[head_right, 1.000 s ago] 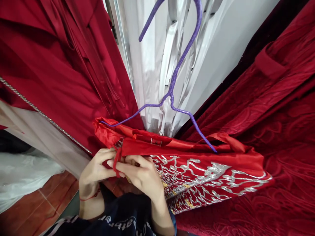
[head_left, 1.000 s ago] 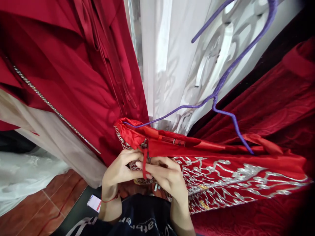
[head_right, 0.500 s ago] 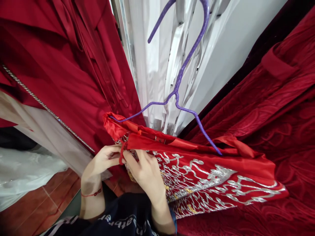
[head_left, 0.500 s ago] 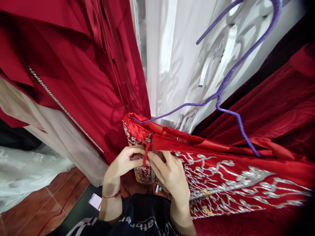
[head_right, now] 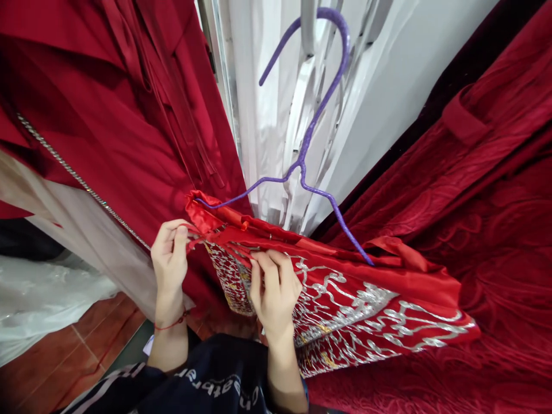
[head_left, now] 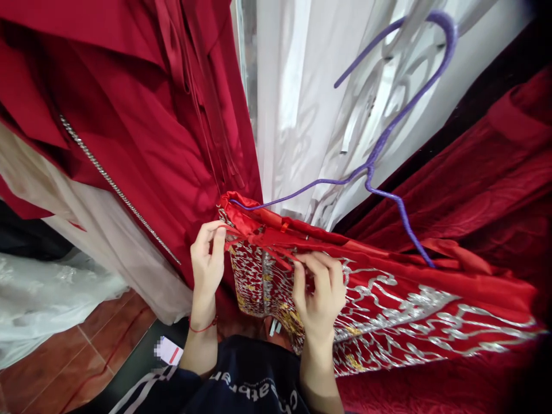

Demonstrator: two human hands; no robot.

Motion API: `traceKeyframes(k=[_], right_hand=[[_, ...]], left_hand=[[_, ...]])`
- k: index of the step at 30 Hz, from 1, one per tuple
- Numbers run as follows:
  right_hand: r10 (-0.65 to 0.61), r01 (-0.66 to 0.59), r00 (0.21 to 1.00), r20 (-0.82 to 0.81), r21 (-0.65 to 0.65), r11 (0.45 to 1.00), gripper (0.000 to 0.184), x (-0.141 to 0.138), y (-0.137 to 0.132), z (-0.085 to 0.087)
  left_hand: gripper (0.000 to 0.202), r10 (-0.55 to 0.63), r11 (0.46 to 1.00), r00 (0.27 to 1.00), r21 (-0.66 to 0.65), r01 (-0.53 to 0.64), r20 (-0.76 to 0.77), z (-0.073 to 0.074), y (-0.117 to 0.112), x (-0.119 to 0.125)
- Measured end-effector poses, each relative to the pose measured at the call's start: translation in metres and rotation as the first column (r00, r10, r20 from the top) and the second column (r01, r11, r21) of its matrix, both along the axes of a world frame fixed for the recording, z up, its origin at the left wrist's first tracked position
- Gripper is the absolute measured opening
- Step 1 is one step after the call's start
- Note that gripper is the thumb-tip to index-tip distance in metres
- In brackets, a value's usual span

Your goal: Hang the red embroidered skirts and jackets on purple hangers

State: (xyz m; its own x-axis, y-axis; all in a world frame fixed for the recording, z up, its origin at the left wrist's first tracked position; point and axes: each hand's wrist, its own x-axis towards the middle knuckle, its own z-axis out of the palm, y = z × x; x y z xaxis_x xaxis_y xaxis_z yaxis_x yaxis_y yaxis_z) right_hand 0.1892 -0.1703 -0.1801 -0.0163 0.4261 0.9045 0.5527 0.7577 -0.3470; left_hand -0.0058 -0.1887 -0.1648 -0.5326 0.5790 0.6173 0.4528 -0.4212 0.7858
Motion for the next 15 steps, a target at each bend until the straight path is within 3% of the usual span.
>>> traceKeyframes(k=[3, 11, 13, 15], right_hand=[[-0.046, 0.046, 0.999, 0.024, 0.014, 0.999, 0.025, 0.003, -0.004, 0.0], [-0.193, 0.197, 0.98, -0.044, 0.135, 0.971, 0.028, 0.004, 0.006, -0.006], [-0.223, 0.235, 0.971, -0.09, 0.161, 0.959, 0.026, 0.006, 0.009, -0.005], [-0.209, 0.222, 0.973, -0.099, 0.144, 0.964, 0.025, 0.007, 0.009, -0.002]], left_hand=[[0.023, 0.168, 0.982, 0.982, 0.097, -0.16, -0.085, 0.0, 0.01, -0.003], [0.023, 0.426, 0.897, 0.885, 0.214, -0.387, -0.186, 0.004, 0.023, -0.015], [0.022, 0.346, 0.93, 0.924, 0.192, -0.314, -0.161, -0.002, 0.024, -0.019], [0.024, 0.111, 0.987, 0.988, 0.13, -0.097, -0.109, -0.009, 0.023, -0.021]])
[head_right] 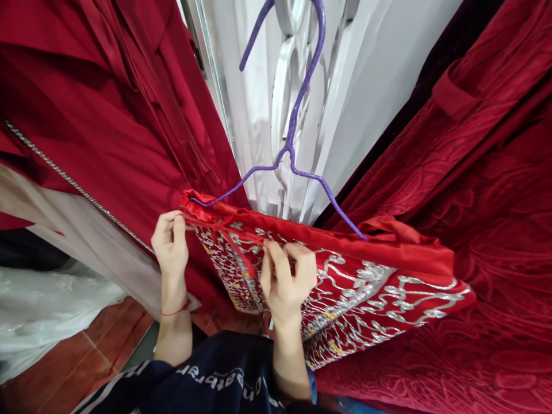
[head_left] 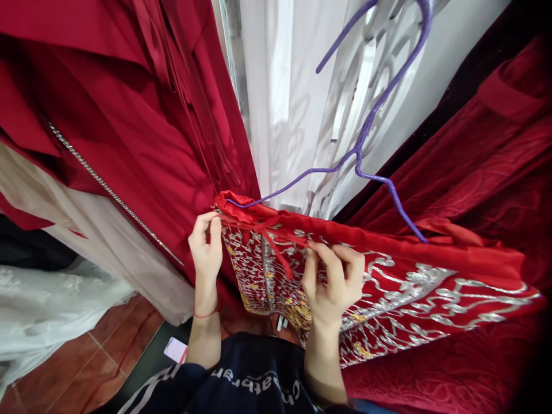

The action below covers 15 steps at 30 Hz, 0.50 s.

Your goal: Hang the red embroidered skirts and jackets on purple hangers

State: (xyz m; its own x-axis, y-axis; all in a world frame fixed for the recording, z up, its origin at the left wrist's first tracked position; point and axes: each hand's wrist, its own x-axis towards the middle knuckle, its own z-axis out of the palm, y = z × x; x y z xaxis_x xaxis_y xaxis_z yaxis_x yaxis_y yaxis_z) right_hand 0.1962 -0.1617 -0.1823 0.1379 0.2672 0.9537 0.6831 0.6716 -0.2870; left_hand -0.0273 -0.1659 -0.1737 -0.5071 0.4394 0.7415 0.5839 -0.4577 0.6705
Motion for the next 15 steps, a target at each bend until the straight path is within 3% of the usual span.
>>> traceKeyframes(k=[3, 5, 7, 10, 15], right_hand=[[0.125, -0.126, 0.991, 0.039, 0.046, 0.991, 0.022, -0.01, -0.005, 0.007], [0.2, -0.213, 0.972, 0.124, 0.102, 0.972, 0.022, -0.025, -0.007, 0.01], [0.205, -0.226, 0.957, 0.203, 0.087, 0.97, 0.026, -0.042, -0.004, 0.011], [0.149, -0.159, 0.959, 0.243, 0.021, 0.987, 0.031, -0.06, 0.005, 0.01], [0.129, -0.143, 0.96, 0.25, 0.036, 0.989, 0.025, -0.066, 0.016, 0.016]], left_hand=[[0.038, -0.376, 0.925, 0.925, -0.037, 0.379, 0.055, -0.01, -0.002, 0.0], [0.054, -0.48, 0.875, 0.876, -0.051, 0.482, 0.053, -0.015, -0.003, 0.005], [0.053, -0.47, 0.876, 0.879, -0.085, 0.476, 0.083, -0.017, -0.003, 0.011], [0.033, -0.392, 0.906, 0.907, -0.108, 0.41, 0.157, -0.019, -0.007, 0.017], [0.022, -0.387, 0.902, 0.906, -0.134, 0.41, 0.17, -0.014, -0.019, 0.011]])
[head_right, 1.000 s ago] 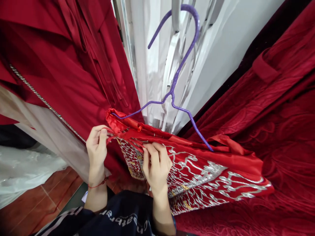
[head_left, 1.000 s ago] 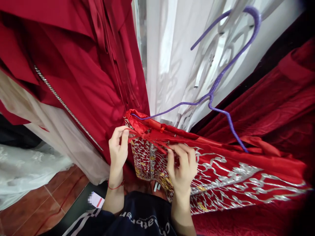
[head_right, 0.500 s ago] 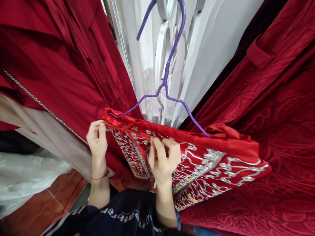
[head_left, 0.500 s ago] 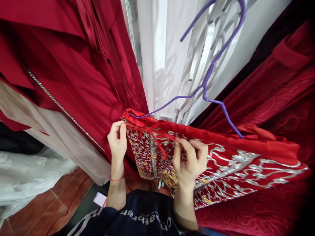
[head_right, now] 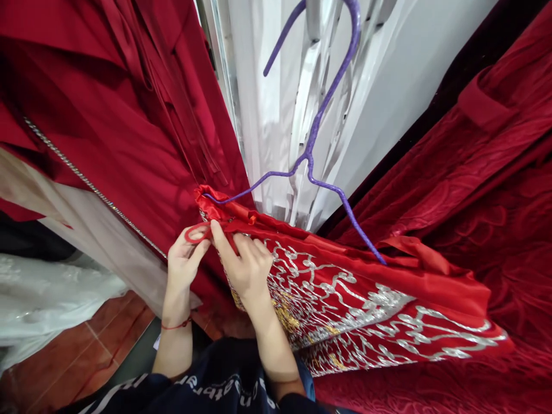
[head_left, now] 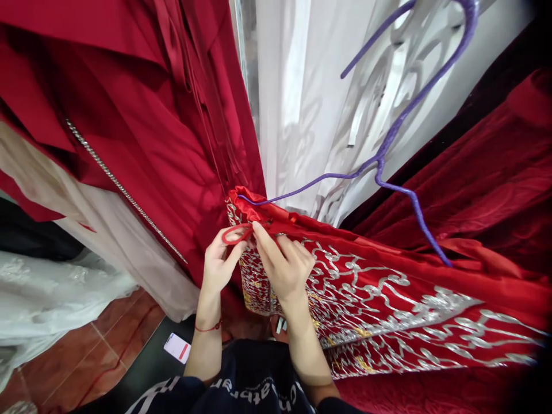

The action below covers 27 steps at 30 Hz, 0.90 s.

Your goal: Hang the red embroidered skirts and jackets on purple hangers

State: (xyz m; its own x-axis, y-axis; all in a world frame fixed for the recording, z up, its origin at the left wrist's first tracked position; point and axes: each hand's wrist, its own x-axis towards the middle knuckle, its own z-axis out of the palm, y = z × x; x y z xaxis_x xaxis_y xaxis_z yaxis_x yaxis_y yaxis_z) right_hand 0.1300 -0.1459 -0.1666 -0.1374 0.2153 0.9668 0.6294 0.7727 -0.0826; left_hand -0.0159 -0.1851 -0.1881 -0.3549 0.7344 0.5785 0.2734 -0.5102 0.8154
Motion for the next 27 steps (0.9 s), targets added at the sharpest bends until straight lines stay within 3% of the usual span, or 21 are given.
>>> traceKeyframes(k=[5, 9, 13, 16, 20, 22, 24, 27], right_hand=[[0.039, -0.039, 0.999, 0.008, 0.043, 0.998, 0.015, -0.002, 0.007, 0.006], [0.01, -0.009, 1.0, -0.012, 0.046, 0.999, 0.012, 0.0, 0.016, 0.005], [0.085, -0.088, 0.995, -0.048, -0.079, 0.993, 0.021, 0.007, 0.013, 0.006], [0.154, -0.181, 0.977, -0.148, -0.19, 0.965, 0.034, 0.012, -0.001, 0.003], [0.113, -0.174, 0.95, -0.291, -0.193, 0.966, 0.041, 0.015, -0.019, -0.008], [0.101, -0.17, 0.941, -0.322, -0.192, 0.967, 0.044, 0.017, -0.024, -0.011], [0.117, -0.183, 0.94, -0.321, -0.184, 0.966, 0.044, 0.022, -0.026, -0.012], [0.15, -0.193, 0.957, -0.249, -0.158, 0.968, 0.039, 0.033, -0.026, -0.009]], left_hand=[[0.019, 0.03, 0.998, 0.999, -0.056, -0.028, 0.027, 0.008, -0.007, -0.001], [0.021, 0.117, 0.988, 0.99, -0.109, -0.108, 0.079, -0.001, -0.005, -0.012], [0.034, 0.051, 0.99, 0.998, -0.128, -0.057, -0.047, -0.007, -0.007, -0.025], [0.05, -0.015, 1.0, 0.988, -0.011, 0.014, -0.153, -0.003, -0.007, -0.022], [0.016, 0.085, 0.983, 0.983, 0.175, -0.056, -0.164, 0.0, -0.004, -0.012], [0.007, 0.065, 0.985, 0.994, 0.166, -0.05, -0.091, -0.001, -0.003, -0.011], [0.019, -0.012, 0.991, 0.998, 0.136, 0.003, 0.062, -0.002, -0.002, -0.012], [0.026, -0.064, 0.995, 0.949, 0.091, 0.037, 0.308, 0.0, 0.0, -0.011]])
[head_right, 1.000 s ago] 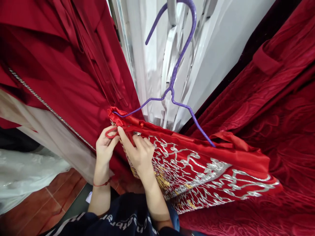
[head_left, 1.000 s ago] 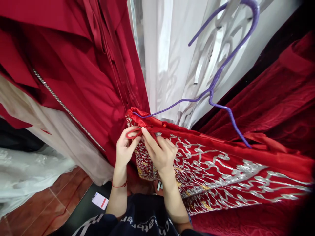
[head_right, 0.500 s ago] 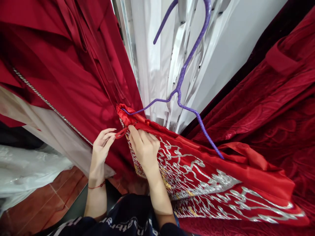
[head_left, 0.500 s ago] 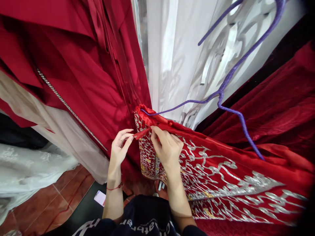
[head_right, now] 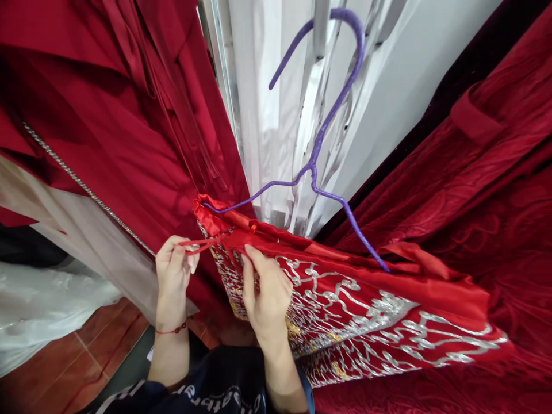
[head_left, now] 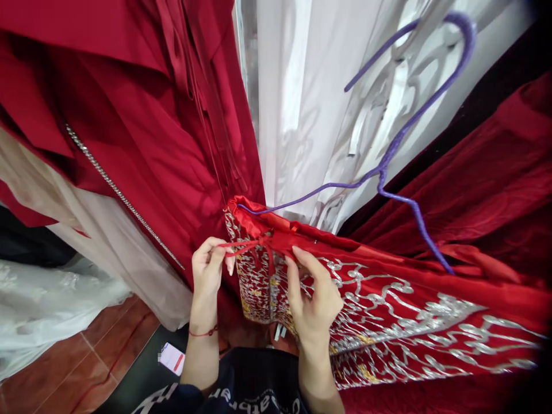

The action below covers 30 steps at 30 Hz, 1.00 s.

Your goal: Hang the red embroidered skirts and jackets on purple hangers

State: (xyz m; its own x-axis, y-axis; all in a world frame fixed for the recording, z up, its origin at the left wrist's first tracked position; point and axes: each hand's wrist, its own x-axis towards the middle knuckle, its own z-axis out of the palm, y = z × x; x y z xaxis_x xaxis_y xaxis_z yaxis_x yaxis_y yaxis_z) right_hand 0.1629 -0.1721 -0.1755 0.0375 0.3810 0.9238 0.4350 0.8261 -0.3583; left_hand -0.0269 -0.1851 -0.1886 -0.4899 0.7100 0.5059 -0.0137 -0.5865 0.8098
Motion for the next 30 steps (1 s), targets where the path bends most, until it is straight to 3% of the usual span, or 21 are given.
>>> traceKeyframes(k=[3, 7, 10, 13, 15, 16, 18, 19, 22, 24, 30], right_hand=[[0.025, -0.025, 0.999, 0.024, 0.032, 0.999, 0.034, 0.007, 0.003, 0.001], [0.004, -0.001, 0.997, -0.074, 0.04, 0.999, 0.027, 0.006, 0.01, 0.0], [-0.051, 0.04, 0.989, -0.138, -0.08, 0.996, 0.022, 0.017, 0.01, 0.003], [-0.211, 0.197, 0.963, -0.167, -0.097, 0.976, 0.021, 0.051, 0.003, 0.009], [-0.388, 0.408, 0.889, -0.244, 0.035, 0.912, 0.024, 0.082, -0.005, 0.011], [-0.483, 0.532, 0.819, -0.312, 0.095, 0.841, 0.025, 0.098, -0.01, 0.011], [-0.626, 0.704, 0.672, -0.396, 0.077, 0.706, 0.032, 0.126, -0.019, 0.01], [-0.678, 0.738, 0.627, -0.383, 0.013, 0.675, 0.035, 0.137, -0.023, 0.008], [-0.713, 0.672, 0.665, -0.222, -0.238, 0.701, 0.041, 0.154, -0.028, 0.003], [-0.703, 0.636, 0.682, -0.201, -0.312, 0.706, 0.04, 0.158, -0.025, 0.001], [-0.631, 0.584, 0.754, -0.183, -0.255, 0.771, 0.026, 0.169, -0.012, 0.013]], left_hand=[[0.026, 0.088, 0.992, 0.992, -0.097, -0.079, 0.086, 0.005, 0.006, 0.004], [0.032, 0.201, 0.968, 0.979, -0.147, -0.201, -0.019, 0.011, 0.018, 0.009], [0.03, 0.164, 0.978, 0.986, -0.126, -0.167, -0.033, 0.014, 0.025, 0.013], [0.026, 0.297, 0.955, 0.954, 0.008, -0.297, -0.03, 0.017, 0.033, 0.008], [0.032, 0.428, 0.899, 0.901, 0.141, -0.415, -0.076, 0.018, 0.043, -0.001], [0.037, 0.446, 0.886, 0.888, 0.194, -0.42, -0.114, 0.019, 0.049, -0.006], [0.046, 0.365, 0.923, 0.906, 0.212, -0.321, -0.215, 0.022, 0.063, -0.015], [0.047, 0.308, 0.946, 0.915, 0.189, -0.265, -0.259, 0.024, 0.07, -0.019], [0.038, 0.232, 0.972, 0.904, 0.117, -0.203, -0.358, 0.035, 0.085, -0.023], [0.034, 0.252, 0.968, 0.877, 0.124, -0.22, -0.409, 0.045, 0.087, -0.023], [0.035, 0.342, 0.939, 0.841, 0.193, -0.286, -0.418, 0.069, 0.082, -0.014]])
